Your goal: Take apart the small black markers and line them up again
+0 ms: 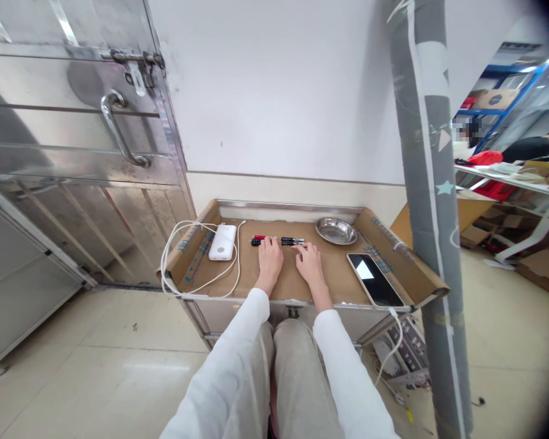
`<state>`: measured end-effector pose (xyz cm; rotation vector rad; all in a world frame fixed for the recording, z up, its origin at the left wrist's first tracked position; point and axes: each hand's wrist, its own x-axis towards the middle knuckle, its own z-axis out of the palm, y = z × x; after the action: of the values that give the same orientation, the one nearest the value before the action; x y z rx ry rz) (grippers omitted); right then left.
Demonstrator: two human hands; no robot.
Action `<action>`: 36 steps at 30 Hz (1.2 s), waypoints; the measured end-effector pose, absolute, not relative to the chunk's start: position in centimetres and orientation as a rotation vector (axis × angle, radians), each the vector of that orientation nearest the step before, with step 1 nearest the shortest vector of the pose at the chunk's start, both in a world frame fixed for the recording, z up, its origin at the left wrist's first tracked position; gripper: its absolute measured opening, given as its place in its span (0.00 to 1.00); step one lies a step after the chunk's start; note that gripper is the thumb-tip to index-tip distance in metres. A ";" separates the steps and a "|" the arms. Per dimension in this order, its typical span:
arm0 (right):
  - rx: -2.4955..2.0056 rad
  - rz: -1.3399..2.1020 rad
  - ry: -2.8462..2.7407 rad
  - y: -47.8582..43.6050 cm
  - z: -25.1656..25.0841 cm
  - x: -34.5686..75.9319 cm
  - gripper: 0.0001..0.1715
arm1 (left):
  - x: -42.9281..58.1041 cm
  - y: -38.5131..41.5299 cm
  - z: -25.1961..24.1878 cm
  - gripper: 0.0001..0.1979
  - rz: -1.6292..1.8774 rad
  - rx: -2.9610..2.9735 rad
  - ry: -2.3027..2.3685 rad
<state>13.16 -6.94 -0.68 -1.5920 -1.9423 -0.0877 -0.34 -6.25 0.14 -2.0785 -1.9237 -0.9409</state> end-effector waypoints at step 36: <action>-1.360 0.040 -1.967 -6.6 -0.5 13.3 0.12 | -0.6 -6.2 0.4 0.08 -1.724 -2.460 -1.480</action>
<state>13.35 -6.56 -0.48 -1.3603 -1.9675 0.0404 -0.59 -6.21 0.42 -2.4597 -1.4804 -1.7236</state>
